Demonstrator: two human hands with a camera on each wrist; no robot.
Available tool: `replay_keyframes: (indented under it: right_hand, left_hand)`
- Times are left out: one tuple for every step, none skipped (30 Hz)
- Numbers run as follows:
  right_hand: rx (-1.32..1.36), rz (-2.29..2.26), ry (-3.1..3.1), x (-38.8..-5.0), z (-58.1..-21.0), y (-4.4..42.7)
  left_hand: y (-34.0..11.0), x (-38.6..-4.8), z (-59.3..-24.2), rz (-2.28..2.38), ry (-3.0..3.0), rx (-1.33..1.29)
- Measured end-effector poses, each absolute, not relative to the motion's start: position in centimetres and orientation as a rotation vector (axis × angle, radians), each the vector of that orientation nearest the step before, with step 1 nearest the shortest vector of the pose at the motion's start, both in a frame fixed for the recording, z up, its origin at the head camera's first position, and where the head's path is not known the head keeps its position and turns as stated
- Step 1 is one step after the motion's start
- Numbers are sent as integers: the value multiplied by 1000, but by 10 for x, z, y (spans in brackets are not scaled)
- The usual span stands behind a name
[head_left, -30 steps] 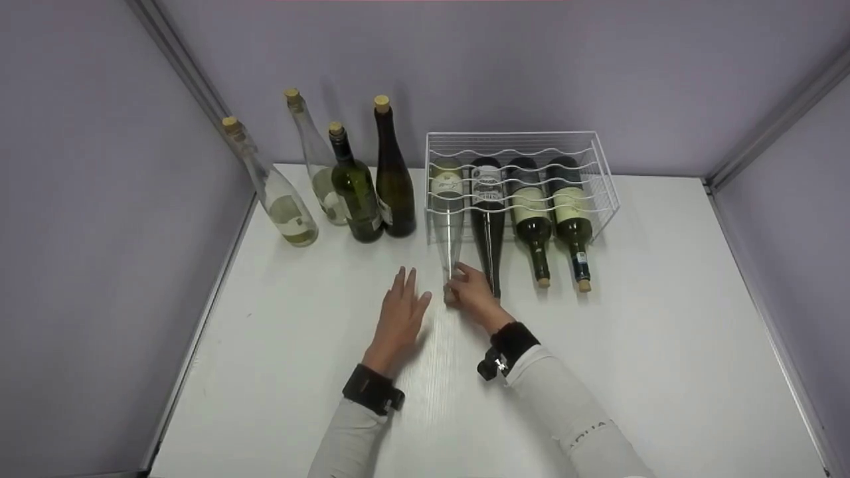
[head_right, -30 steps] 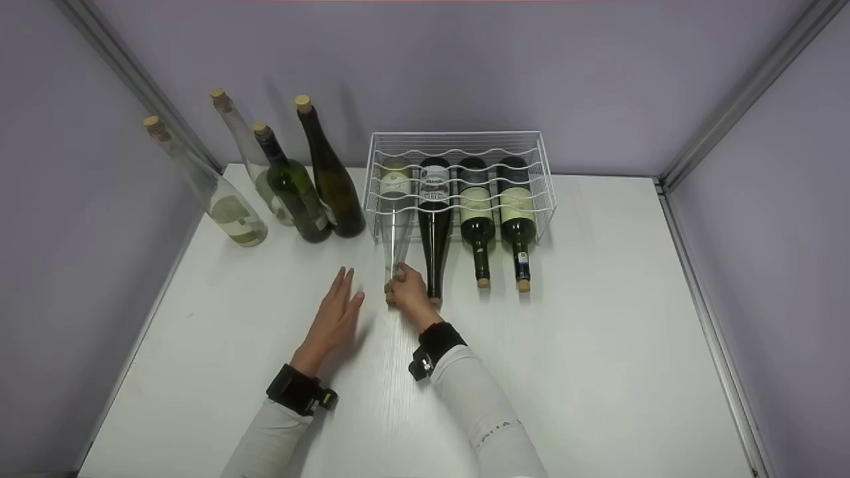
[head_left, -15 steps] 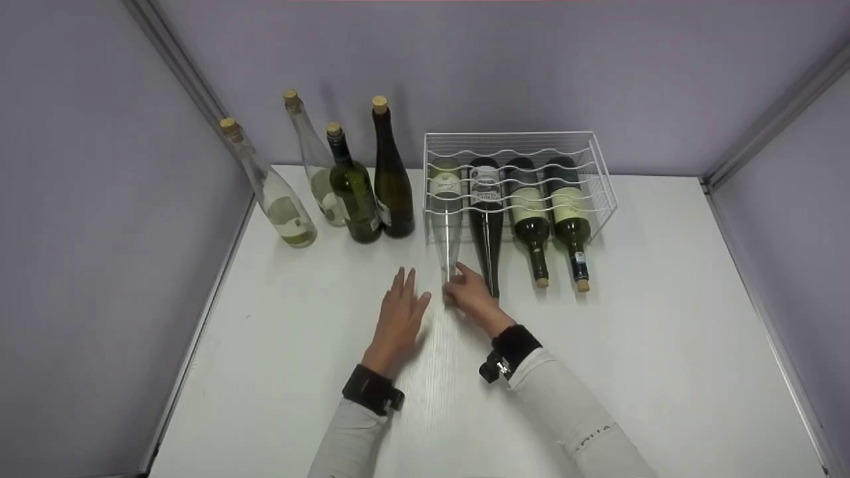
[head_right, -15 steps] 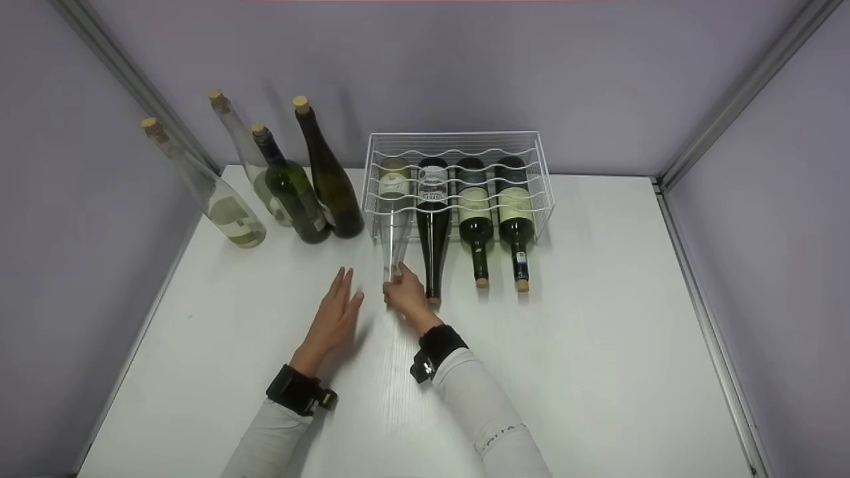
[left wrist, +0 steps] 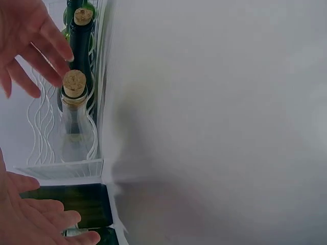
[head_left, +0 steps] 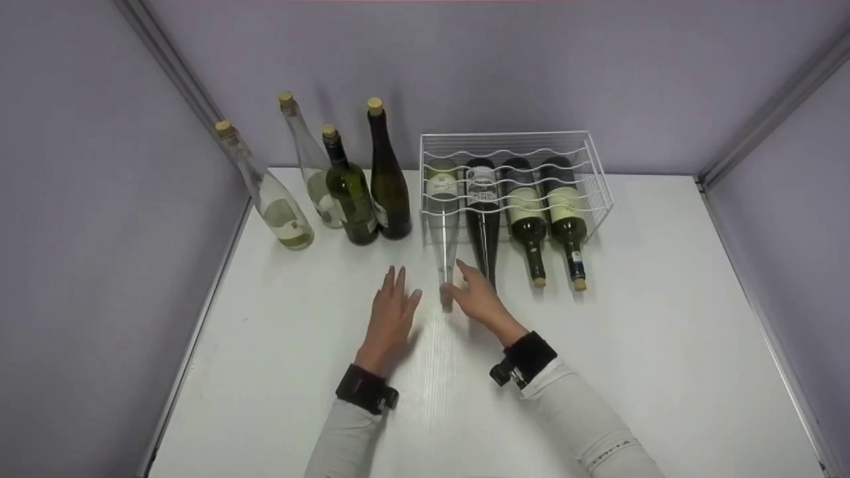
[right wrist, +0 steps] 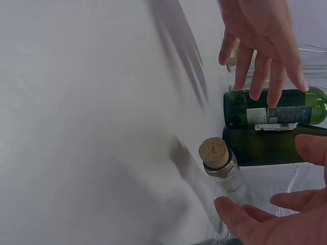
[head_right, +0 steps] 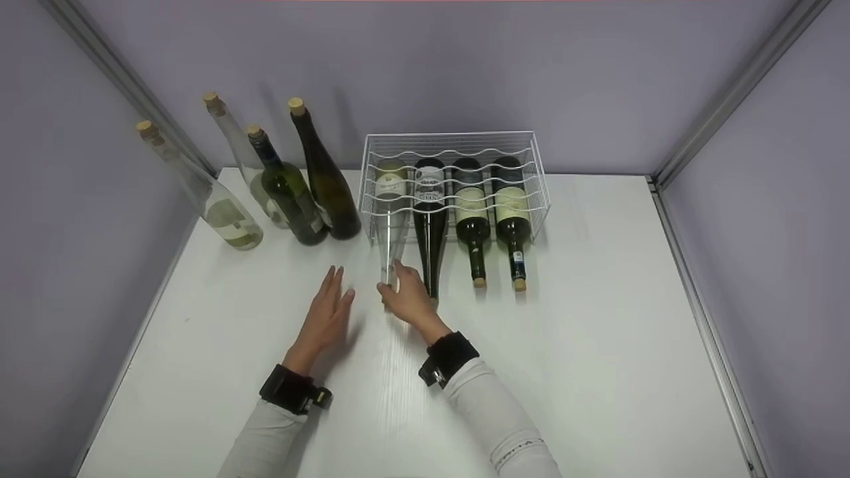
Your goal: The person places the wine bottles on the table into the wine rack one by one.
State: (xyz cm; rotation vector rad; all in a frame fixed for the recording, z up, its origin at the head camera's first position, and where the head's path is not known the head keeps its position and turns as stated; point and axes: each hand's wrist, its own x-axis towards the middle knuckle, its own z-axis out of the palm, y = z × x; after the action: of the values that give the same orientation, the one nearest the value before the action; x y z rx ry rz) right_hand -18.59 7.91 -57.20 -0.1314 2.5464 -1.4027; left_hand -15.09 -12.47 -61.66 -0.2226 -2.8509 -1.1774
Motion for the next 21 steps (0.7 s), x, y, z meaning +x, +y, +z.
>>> replay_keyframes:
  right_hand:
    - [-164,-1381,2569,-185,-570,82]
    - [-198,-1360,2588,-184,-569,84]
    - [-225,-1336,2605,-183,-567,87]
    - [-246,-1315,2617,-182,-566,90]
    - [-270,-1297,2629,-181,-564,92]
    - [-291,-1278,2636,-180,-562,95]
    - [-313,-1257,2646,-179,-561,98]
    - [-333,-1243,2653,-178,-559,101]
    - [-350,-1237,2657,-177,-558,103]
    - [-374,-1234,2662,-176,-556,106]
    - [-396,-1225,2669,-175,-555,109]
    - [-419,-1217,2676,-174,-554,112]
    - [-436,-1208,2682,-173,-553,115]
    - [-450,-1199,2685,-173,-552,118]
    - [-464,-1187,2689,-172,-551,121]
    - [-475,-1174,2693,-172,-551,124]
    - [-483,-1161,2696,-172,-551,128]
    - [-488,-1153,2698,-172,-550,131]
    - [-487,-1144,2699,-172,-550,134]
    - [-489,-1139,2702,-171,-549,137]
    - [-495,-1133,2711,-171,-548,140]
  left_hand:
    - [-126,-152,-616,-1171,-2850,-219]
    - [-127,-152,-616,-1171,-2847,-215]
    - [-128,-153,-616,-1167,-2842,-212]
    - [-130,-154,-615,-1166,-2837,-208]
    - [-131,-154,-615,-1167,-2836,-199]
    - [-132,-155,-615,-1164,-2834,-195]
    - [-134,-156,-615,-1161,-2830,-192]
    - [-135,-157,-614,-1156,-2828,-188]
    - [-137,-158,-614,-1146,-2827,-185]
    - [-139,-160,-614,-1137,-2826,-179]
    - [-141,-161,-614,-1131,-2825,-176]
    - [-142,-162,-613,-1123,-2824,-172]
    - [-144,-163,-612,-1120,-2820,-168]
    - [-146,-165,-612,-1116,-2818,-164]
    - [-148,-166,-610,-1117,-2814,-160]
    - [-150,-168,-609,-1117,-2808,-155]
    - [-152,-169,-607,-1114,-2803,-152]
    - [-154,-170,-605,-1112,-2797,-146]
    - [-156,-172,-604,-1107,-2792,-142]
    - [-158,-173,-602,-1105,-2789,-133]
    - [-160,-175,-600,-1107,-2790,-124]
